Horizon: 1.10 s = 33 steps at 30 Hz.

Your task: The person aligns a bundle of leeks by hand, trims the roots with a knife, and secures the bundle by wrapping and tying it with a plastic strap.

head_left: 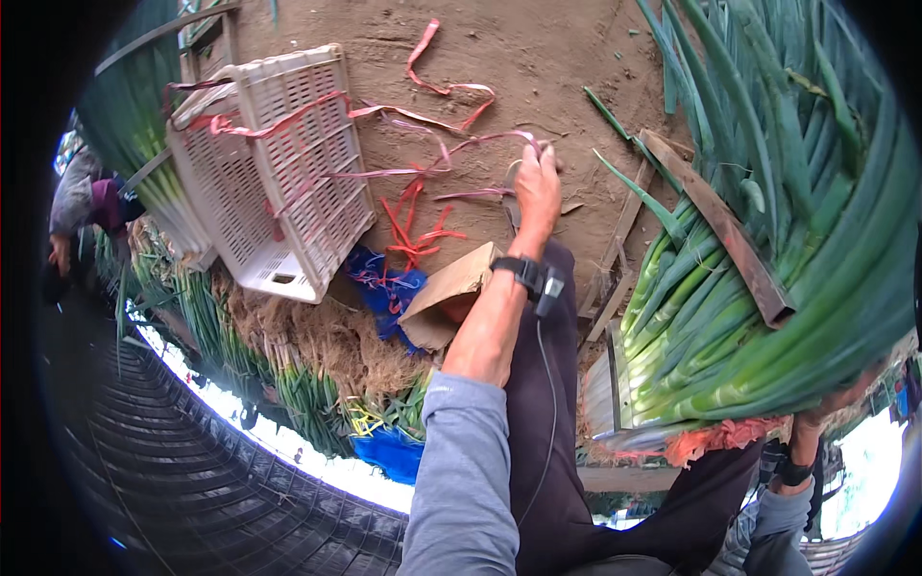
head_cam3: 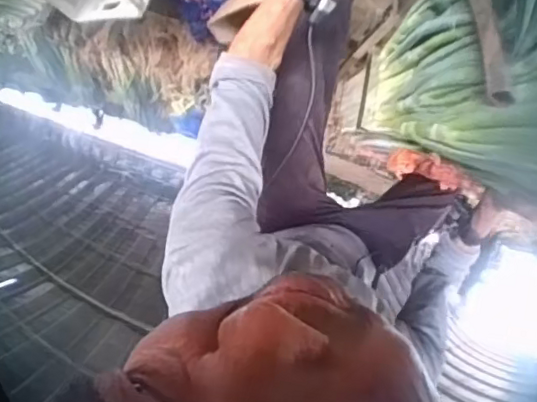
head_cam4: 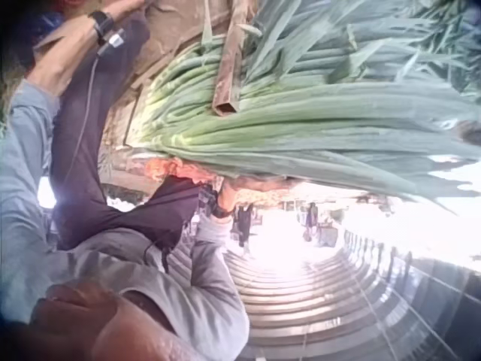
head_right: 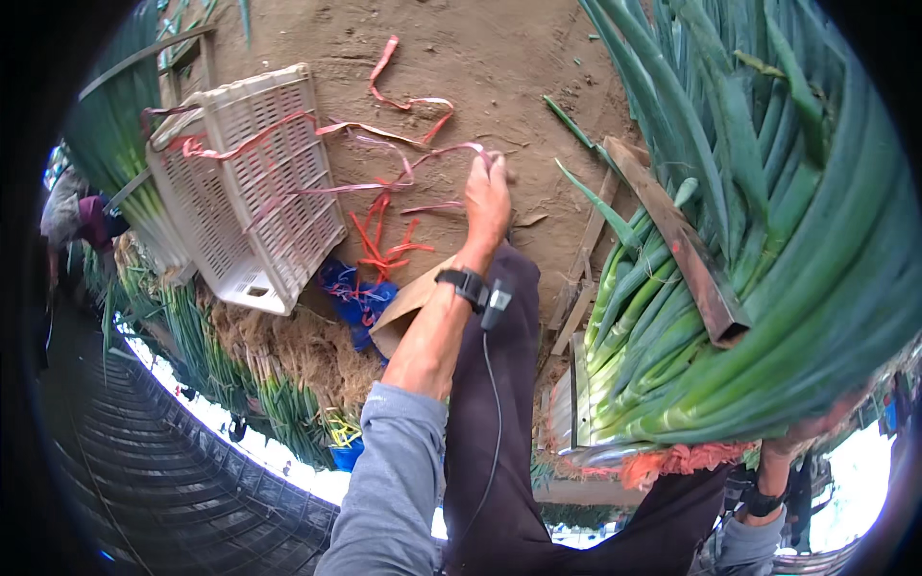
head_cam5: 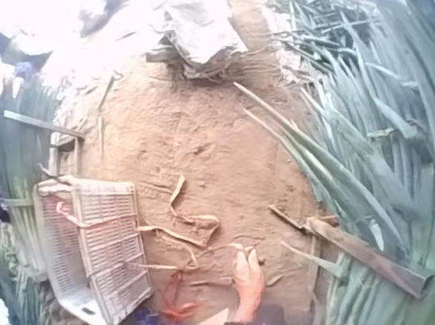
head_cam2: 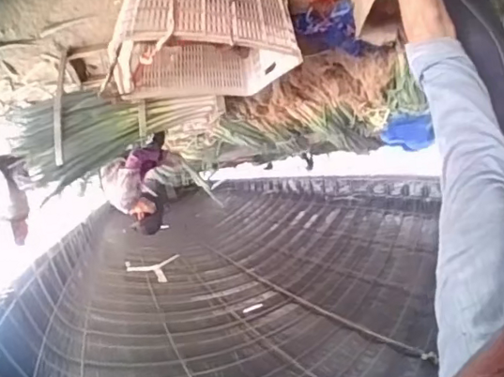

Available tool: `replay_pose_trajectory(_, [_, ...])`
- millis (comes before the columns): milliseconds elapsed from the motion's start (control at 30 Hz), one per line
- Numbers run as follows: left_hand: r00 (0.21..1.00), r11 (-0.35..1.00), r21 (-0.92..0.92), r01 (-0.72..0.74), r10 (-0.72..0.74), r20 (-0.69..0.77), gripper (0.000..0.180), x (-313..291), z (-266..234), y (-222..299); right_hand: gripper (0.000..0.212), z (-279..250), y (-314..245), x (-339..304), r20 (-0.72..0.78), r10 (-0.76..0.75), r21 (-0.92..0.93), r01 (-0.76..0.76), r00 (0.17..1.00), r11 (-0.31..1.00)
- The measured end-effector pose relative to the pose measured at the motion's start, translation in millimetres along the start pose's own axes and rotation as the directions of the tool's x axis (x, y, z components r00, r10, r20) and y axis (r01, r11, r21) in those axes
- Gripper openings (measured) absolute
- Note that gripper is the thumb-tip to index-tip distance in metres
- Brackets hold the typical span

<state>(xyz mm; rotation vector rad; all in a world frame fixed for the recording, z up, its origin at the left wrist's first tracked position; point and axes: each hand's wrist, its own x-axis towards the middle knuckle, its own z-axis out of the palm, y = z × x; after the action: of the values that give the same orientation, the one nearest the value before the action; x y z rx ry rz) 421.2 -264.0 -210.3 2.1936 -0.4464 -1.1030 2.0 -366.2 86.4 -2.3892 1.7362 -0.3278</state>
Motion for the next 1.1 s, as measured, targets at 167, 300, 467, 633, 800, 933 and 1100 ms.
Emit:
replay_pose_trajectory(167, [0.999,0.995,0.092,0.042,-0.043,0.006,0.036,-54,-74,46,0.057,21,-24,20,-0.091,0.101,0.155,-0.086,0.991,0.984])
replay_pose_trajectory(300, [0.909,0.892,0.22,-0.395,0.414,-0.046,0.027,-95,-124,46,0.054,15,-26,27,-0.113,-0.02,0.047,0.026,0.993,0.999])
replay_pose_trajectory(467, [0.881,0.695,0.556,-0.456,0.443,0.167,0.025,-129,-189,20,0.055,19,-45,33,-0.151,0.204,0.183,-0.176,0.967,0.967])
replay_pose_trajectory(633, [0.965,0.449,0.858,-0.249,0.187,0.182,0.018,-137,-275,-57,0.056,25,-43,31,-0.155,0.227,0.2,-0.194,0.962,0.96])
replay_pose_trajectory(800, [0.913,0.238,0.935,-0.264,-0.251,0.321,0.038,-119,-303,-80,0.055,18,-22,25,-0.137,0.141,0.097,-0.128,0.98,0.987])
replay_pose_trajectory(933, [0.986,0.681,0.73,-0.06,-0.075,0.15,0.049,-70,-280,-66,0.057,18,-20,23,-0.123,0.118,0.052,-0.112,0.985,0.992])
replay_pose_trajectory(1100, [0.97,0.842,0.539,-0.023,0.15,-0.193,0.048,11,-245,-25,0.056,15,-22,25,-0.128,0.11,0.026,-0.107,0.986,0.994])
